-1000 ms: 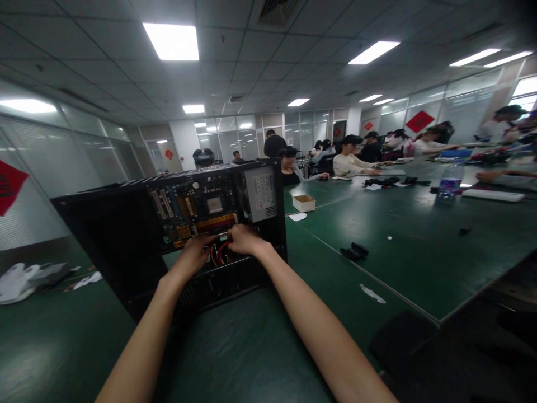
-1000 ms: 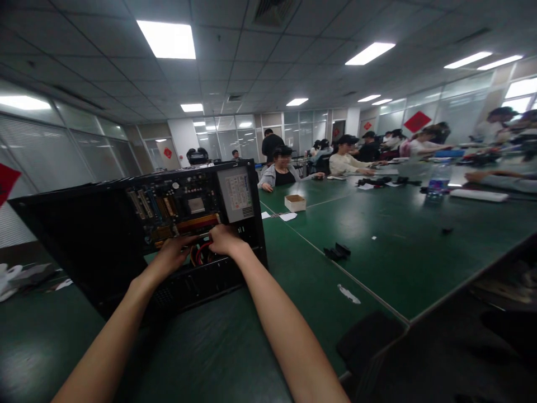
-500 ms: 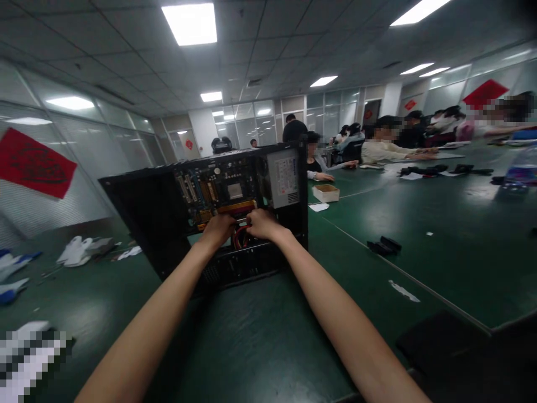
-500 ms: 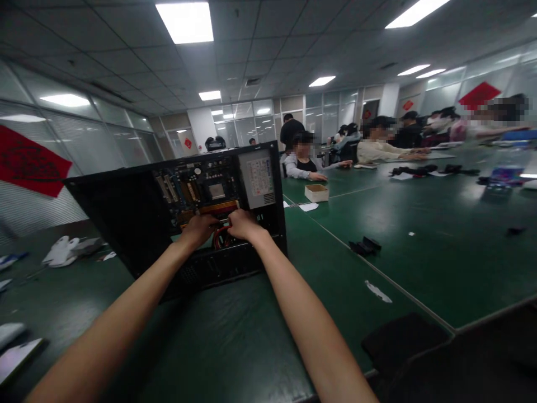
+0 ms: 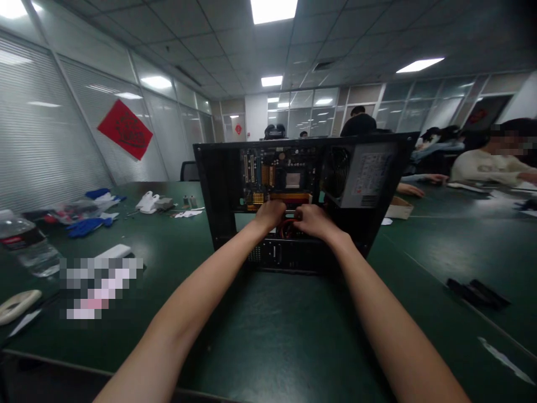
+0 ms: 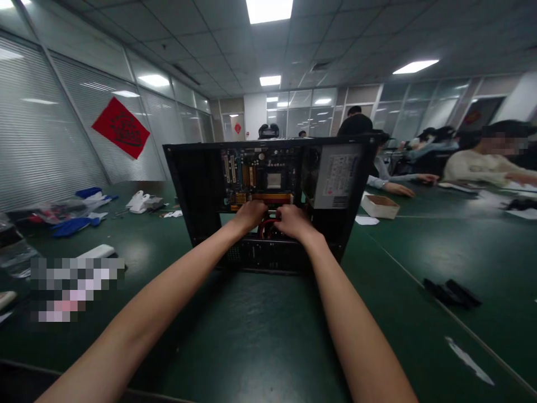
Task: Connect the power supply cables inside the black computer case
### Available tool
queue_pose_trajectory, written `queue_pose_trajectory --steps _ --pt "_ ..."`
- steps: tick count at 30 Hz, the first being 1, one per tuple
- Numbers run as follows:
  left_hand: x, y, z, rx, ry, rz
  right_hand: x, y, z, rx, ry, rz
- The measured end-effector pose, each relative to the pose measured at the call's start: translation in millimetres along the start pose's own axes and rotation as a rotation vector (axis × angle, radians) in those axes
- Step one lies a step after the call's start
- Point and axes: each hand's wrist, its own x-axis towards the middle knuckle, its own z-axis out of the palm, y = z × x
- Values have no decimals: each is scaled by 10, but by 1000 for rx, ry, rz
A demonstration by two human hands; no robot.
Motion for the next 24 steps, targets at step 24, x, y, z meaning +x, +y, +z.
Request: queue_pose_trajectory --steps 24 --pt "-32 -99 109 -54 34 93 101 190 162 -55 214 -181"
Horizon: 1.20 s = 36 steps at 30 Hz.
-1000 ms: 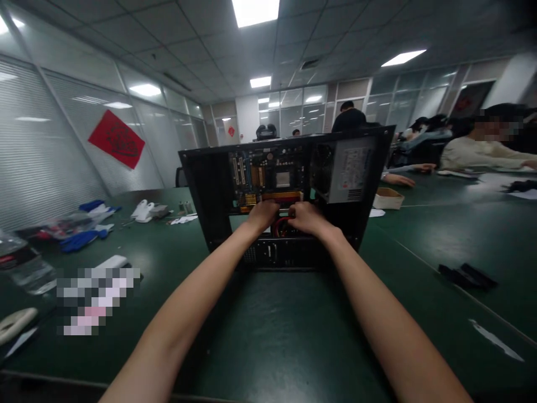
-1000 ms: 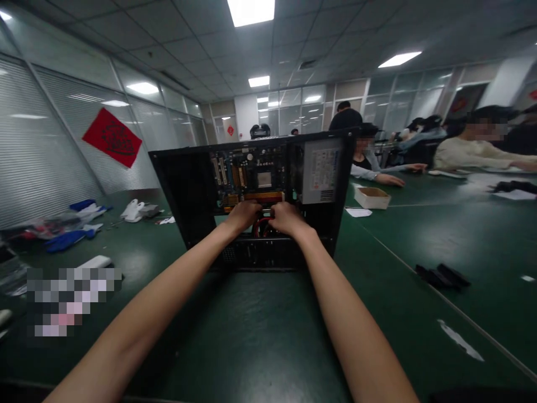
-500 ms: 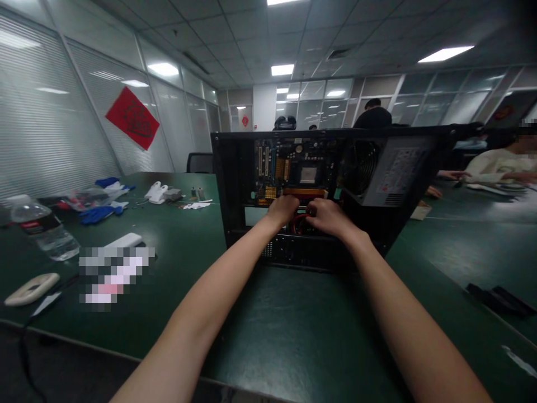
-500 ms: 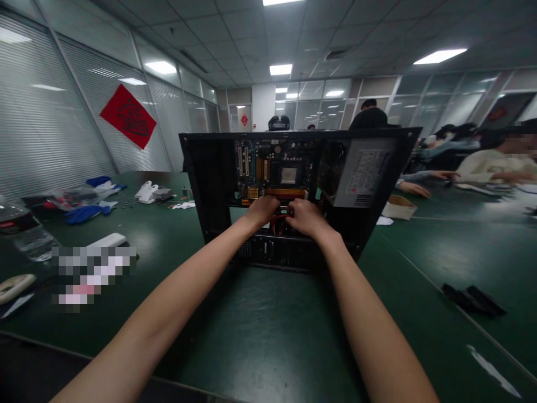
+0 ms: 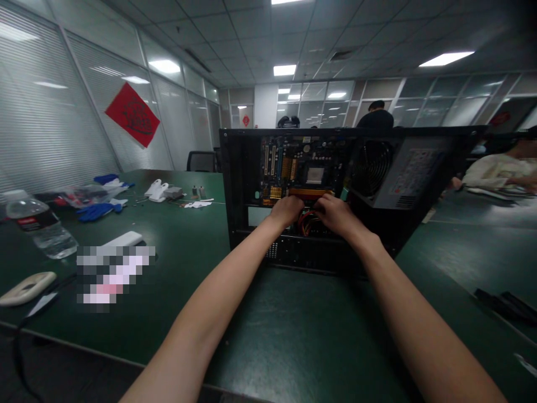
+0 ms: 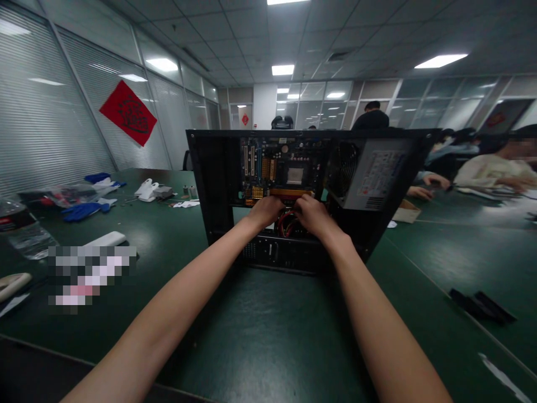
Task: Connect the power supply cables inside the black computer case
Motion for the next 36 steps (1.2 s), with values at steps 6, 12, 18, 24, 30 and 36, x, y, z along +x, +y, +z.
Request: queue_pose_trajectory --steps 6,12,18,24,30,36 --pt "16 18 8 1 11 -26 28 -32 -62 -124 -119 -57" --pt "5 33 -23 -4 16 -37 69 -152 -187 -303 -253 -126" --pt "-14 41 -49 -7 3 -46 72 -223 -225 -321 -261 -73" --pt "-33 37 -53 -22 -10 -48 80 -231 -205 -314 -299 -35" --pt "-11 31 0 -34 -3 -66 87 -219 -190 -334 -314 -32" --pt "-48 47 -21 -38 -8 -68 84 -181 -150 -335 -288 -30"
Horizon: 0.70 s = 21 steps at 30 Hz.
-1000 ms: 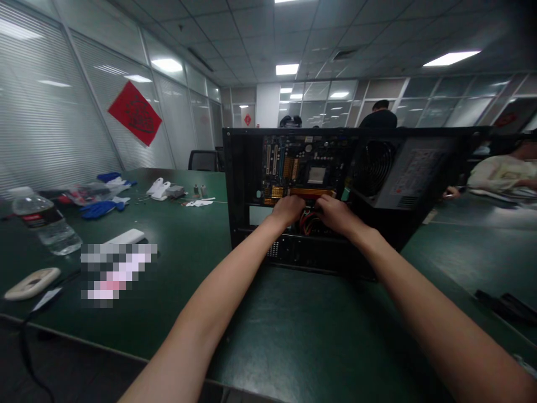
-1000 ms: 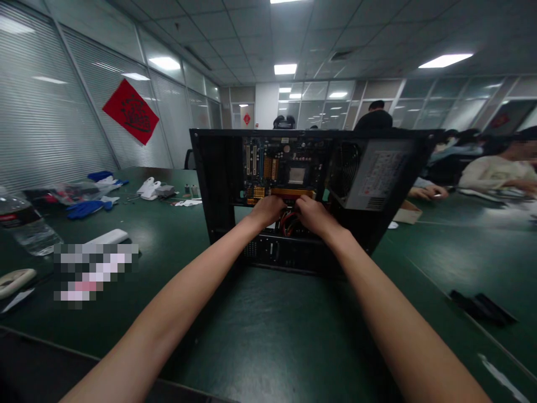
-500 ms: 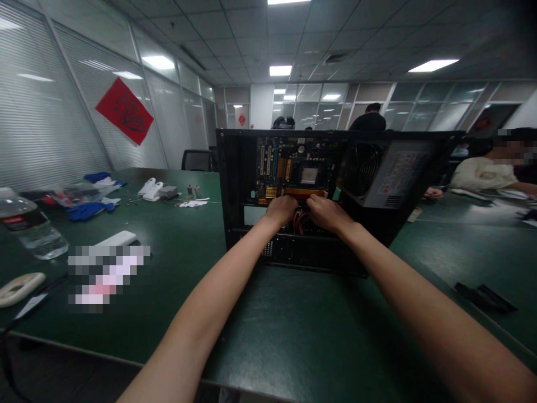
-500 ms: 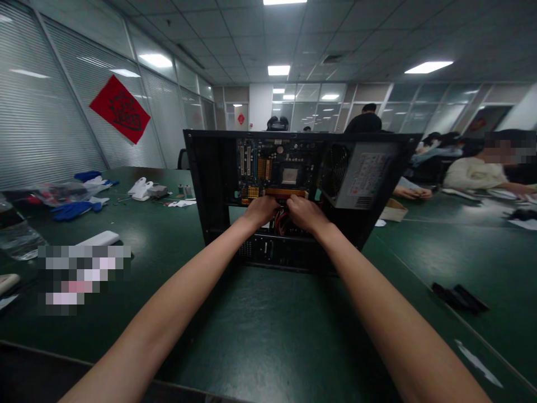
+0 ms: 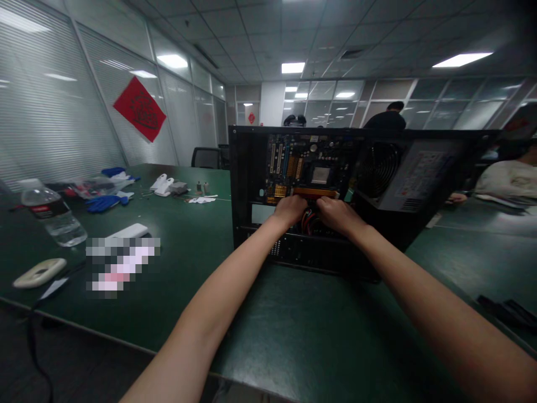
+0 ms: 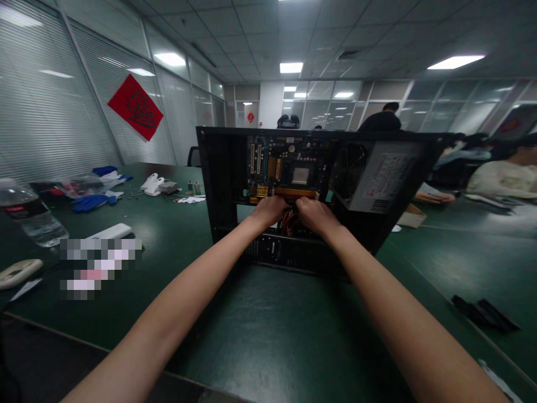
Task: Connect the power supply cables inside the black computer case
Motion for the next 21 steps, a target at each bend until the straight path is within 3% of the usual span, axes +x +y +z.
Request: queue_pose_trajectory --steps 21 --pt "32 -57 -67 -36 28 -86 14 -42 -140 118 -49 80"
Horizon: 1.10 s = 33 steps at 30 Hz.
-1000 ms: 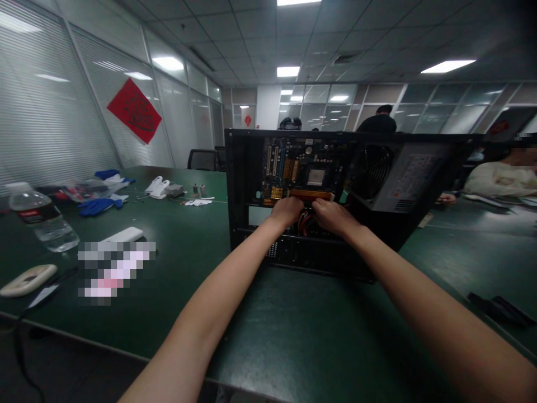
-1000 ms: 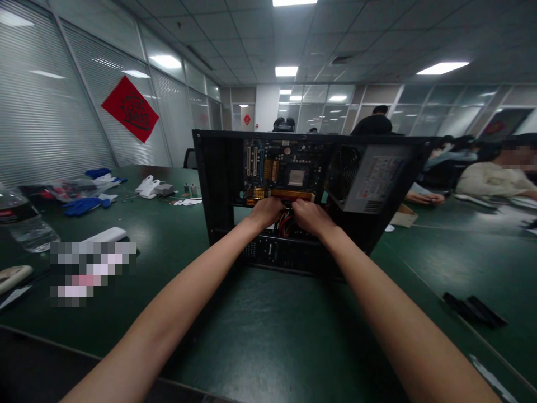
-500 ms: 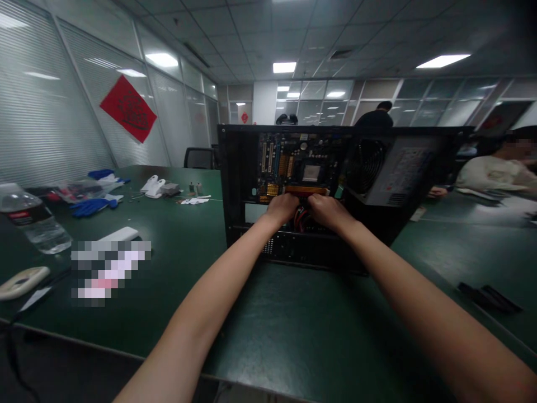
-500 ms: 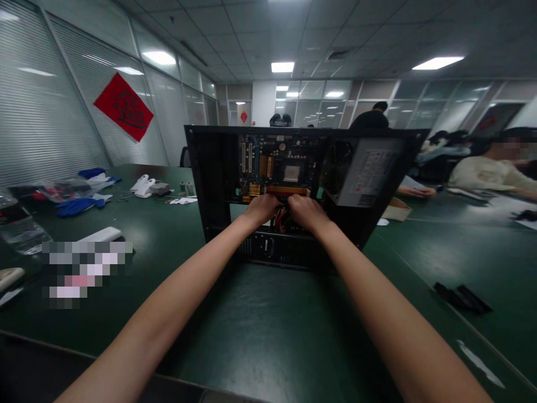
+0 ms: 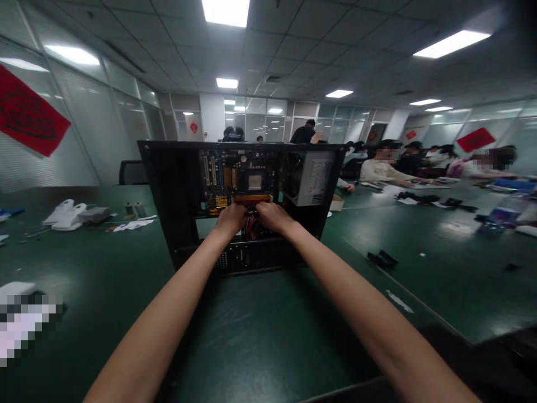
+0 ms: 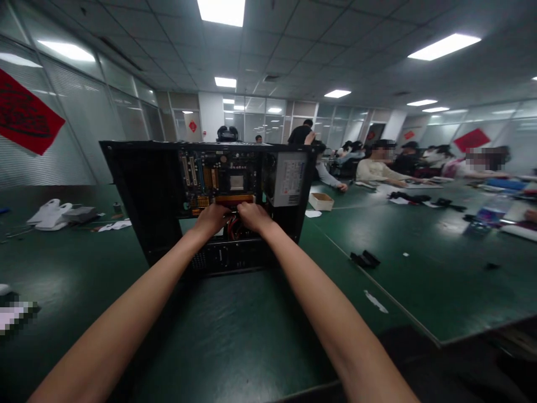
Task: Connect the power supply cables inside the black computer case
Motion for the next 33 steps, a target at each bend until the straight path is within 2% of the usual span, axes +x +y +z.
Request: queue_pose_trajectory --steps 4,13,19,25,33 --pt "35 -30 5 2 -3 -38 27 6 -6 16 -2 6" --pt "80 -64 40 -45 21 -10 57 1 -43 26 -28 11" --pt "87 -55 26 -81 3 -33 95 20 7 89 29 -14" --pt "69 -36 3 -29 -7 -22 48 57 72 188 80 -7" --pt "93 -35 17 -1 9 15 37 81 105 193 75 33"
